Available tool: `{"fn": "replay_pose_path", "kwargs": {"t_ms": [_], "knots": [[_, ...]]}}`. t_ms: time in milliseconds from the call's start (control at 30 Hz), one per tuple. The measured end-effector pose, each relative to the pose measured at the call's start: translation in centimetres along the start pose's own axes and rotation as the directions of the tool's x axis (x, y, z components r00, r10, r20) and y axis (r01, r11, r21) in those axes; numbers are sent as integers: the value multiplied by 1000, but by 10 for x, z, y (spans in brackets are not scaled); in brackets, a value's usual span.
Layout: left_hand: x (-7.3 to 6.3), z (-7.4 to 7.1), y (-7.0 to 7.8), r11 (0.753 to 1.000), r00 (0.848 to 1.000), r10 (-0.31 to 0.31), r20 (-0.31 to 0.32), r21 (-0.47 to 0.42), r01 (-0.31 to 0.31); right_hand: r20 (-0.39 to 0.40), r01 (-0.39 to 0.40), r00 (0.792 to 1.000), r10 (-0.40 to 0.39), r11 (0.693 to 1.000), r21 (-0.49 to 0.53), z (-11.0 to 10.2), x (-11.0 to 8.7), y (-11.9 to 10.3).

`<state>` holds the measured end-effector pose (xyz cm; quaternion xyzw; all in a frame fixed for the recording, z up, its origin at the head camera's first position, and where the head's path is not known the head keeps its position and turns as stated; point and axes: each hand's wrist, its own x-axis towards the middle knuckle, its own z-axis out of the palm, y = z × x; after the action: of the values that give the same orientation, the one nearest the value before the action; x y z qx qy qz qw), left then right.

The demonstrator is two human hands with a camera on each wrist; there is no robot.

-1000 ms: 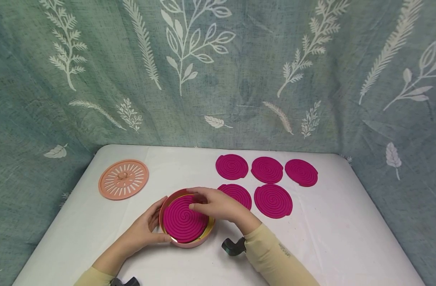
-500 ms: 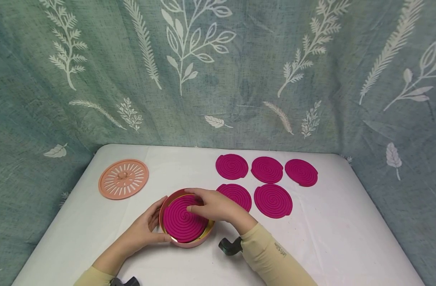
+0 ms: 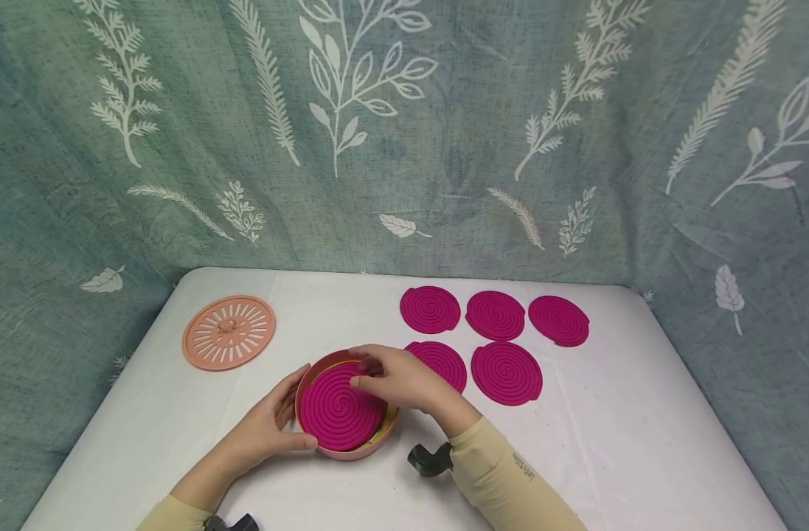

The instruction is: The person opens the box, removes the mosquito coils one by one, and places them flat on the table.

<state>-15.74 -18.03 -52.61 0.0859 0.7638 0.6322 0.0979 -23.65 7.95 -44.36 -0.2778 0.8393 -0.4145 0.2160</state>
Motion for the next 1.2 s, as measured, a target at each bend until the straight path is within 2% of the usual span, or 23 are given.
{"fn": "replay_pose_path", "kwargs": {"t_ms": [267,567,767,967,1200], "knots": [[0,0,1,1000,1000,-16,-1,-12,16,-62,4,998,2,996,85,-3,1,3],[0,0,1,1000,1000,-9,2,-5,9,-11,-40,999,42,987,159,-5,3,8],[0,0,2,1000,1000,-9,-3,2,9,7,-72,997,72,989,129,-6,3,12],[0,0,2,1000,1000,-13,-3,0,13,6,-62,998,61,994,88,-7,3,12],[0,1,2,1000,1000,-15,-6,6,15,45,-53,998,48,992,118,-10,2,10]]}}
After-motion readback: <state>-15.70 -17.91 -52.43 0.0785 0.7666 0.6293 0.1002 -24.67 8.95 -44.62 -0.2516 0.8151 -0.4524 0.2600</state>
